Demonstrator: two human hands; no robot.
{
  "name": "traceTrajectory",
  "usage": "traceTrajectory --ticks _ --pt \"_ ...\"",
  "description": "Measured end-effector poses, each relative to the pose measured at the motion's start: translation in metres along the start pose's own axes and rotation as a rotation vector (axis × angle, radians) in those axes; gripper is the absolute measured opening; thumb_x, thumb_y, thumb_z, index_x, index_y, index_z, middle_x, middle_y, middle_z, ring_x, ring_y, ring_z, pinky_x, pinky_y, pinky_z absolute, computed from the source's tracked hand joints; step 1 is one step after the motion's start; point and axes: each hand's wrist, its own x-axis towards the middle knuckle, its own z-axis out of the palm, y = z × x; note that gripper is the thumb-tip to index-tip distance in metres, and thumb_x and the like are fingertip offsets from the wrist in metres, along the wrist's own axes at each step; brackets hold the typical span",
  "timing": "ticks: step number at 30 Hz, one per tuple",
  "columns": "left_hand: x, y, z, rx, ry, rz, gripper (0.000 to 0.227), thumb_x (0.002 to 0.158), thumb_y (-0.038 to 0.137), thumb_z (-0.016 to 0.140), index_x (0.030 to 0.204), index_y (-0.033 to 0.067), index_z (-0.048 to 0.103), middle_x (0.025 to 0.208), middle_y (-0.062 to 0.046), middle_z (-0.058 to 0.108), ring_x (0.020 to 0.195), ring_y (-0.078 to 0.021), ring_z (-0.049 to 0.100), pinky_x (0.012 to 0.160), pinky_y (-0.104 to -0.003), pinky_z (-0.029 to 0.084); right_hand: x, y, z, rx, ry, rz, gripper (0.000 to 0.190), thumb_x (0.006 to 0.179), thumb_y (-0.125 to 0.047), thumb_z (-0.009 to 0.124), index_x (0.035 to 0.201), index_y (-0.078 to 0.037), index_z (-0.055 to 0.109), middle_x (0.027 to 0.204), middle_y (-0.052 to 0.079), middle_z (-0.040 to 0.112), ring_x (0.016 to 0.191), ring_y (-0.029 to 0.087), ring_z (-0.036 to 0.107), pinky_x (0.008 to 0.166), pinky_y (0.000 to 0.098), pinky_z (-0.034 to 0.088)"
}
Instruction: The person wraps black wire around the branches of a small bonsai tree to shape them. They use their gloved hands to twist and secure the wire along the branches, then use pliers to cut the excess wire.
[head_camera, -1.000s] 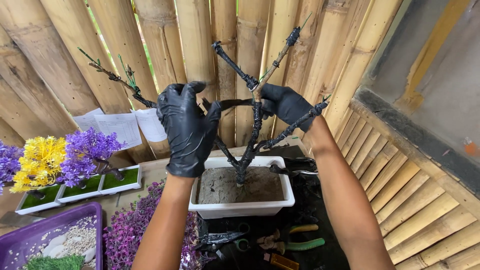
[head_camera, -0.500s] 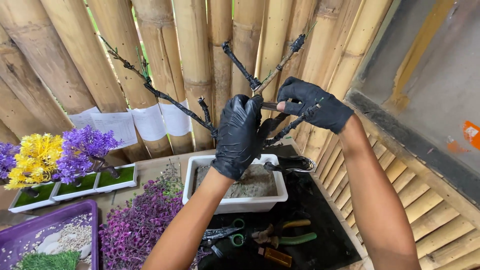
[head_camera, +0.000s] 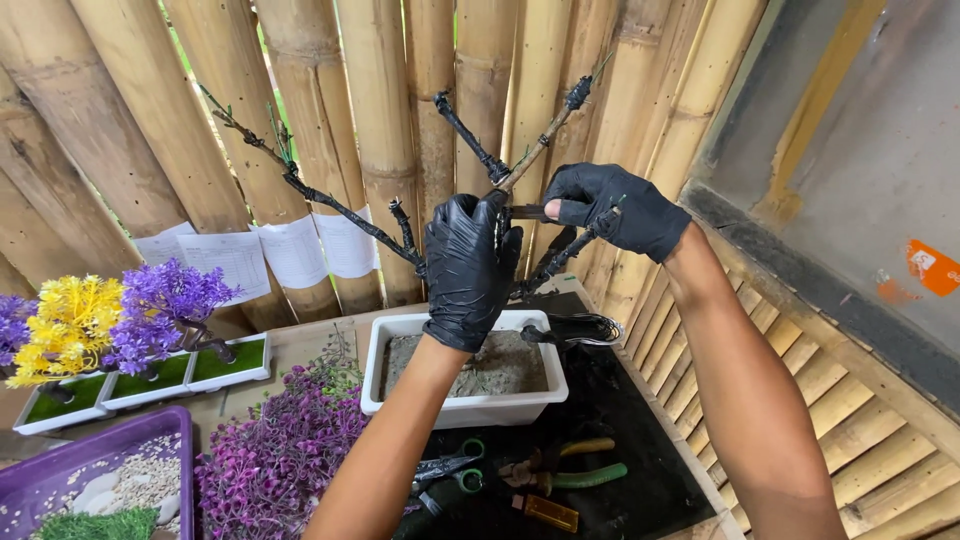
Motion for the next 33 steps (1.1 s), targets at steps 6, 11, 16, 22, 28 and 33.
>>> traceTrajectory --ticks 6,11,16,22,28,33 --pt "-0.007 0.002 0.003 -0.190 0.051 -0.064 0.036 0.098 0.022 0.067 0.131 0.0142 0.057 0.099 -0.011 0.064 0.101 -0.0355 0.064 0.087 -0.048 0.051 0.011 0.019 -0.001 -0.178 0.011 0.001 0.020 0.101 -0.024 0.072 0.108 -0.005 0.073 0.102 0.018 0.076 0.102 0.033 0.072 0.093 0.0451 0.056" --pt "-0.007 0.005 0.004 -0.171 0.067 -0.070 0.037 0.095 0.020 0.068 0.131 0.0142 0.057 0.096 -0.009 0.065 0.098 -0.0336 0.065 0.086 -0.047 0.051 0.014 0.004 0.007 -0.264 0.016 -0.008 0.024 0.102 -0.022 0.069 0.112 0.000 0.072 0.105 0.026 0.074 0.102 0.044 0.070 0.097 0.0502 0.054" --pt "-0.007 0.008 -0.001 -0.138 0.030 -0.113 0.037 0.097 0.024 0.066 0.133 0.0198 0.058 0.104 -0.005 0.064 0.102 -0.0296 0.064 0.092 -0.046 0.049 0.013 -0.008 0.000 -0.332 0.051 0.002 0.018 0.103 -0.026 0.070 0.108 -0.009 0.073 0.100 0.016 0.076 0.101 0.034 0.072 0.093 0.0424 0.055" --pt "-0.004 0.015 -0.010 0.032 0.008 -0.066 0.039 0.093 0.025 0.071 0.129 0.0232 0.059 0.109 -0.007 0.058 0.108 -0.0325 0.060 0.088 -0.046 0.048 0.010 -0.052 -0.013 -0.265 -0.124 0.013 0.010 0.095 -0.025 0.075 0.096 -0.016 0.077 0.090 0.010 0.080 0.095 0.028 0.075 0.092 0.0388 0.055" --pt "0.004 0.021 -0.010 0.173 0.003 0.004 0.030 0.089 0.025 0.074 0.116 0.0223 0.061 0.105 -0.007 0.051 0.103 -0.0321 0.056 0.087 -0.047 0.046 0.009 -0.074 -0.010 -0.191 -0.170 0.179 0.021 0.103 -0.028 0.065 0.093 -0.014 0.076 0.076 0.010 0.076 0.078 0.025 0.070 0.085 0.0400 0.054" --pt "0.021 0.030 -0.006 0.240 0.055 0.107 0.013 0.094 0.021 0.071 0.099 0.0178 0.060 0.090 -0.007 0.050 0.088 -0.0345 0.057 0.082 -0.050 0.047 0.008 -0.059 -0.014 -0.144 -0.132 0.271 0.019 0.100 -0.037 0.069 0.096 -0.020 0.078 0.079 0.007 0.078 0.082 0.021 0.073 0.084 0.0334 0.052"
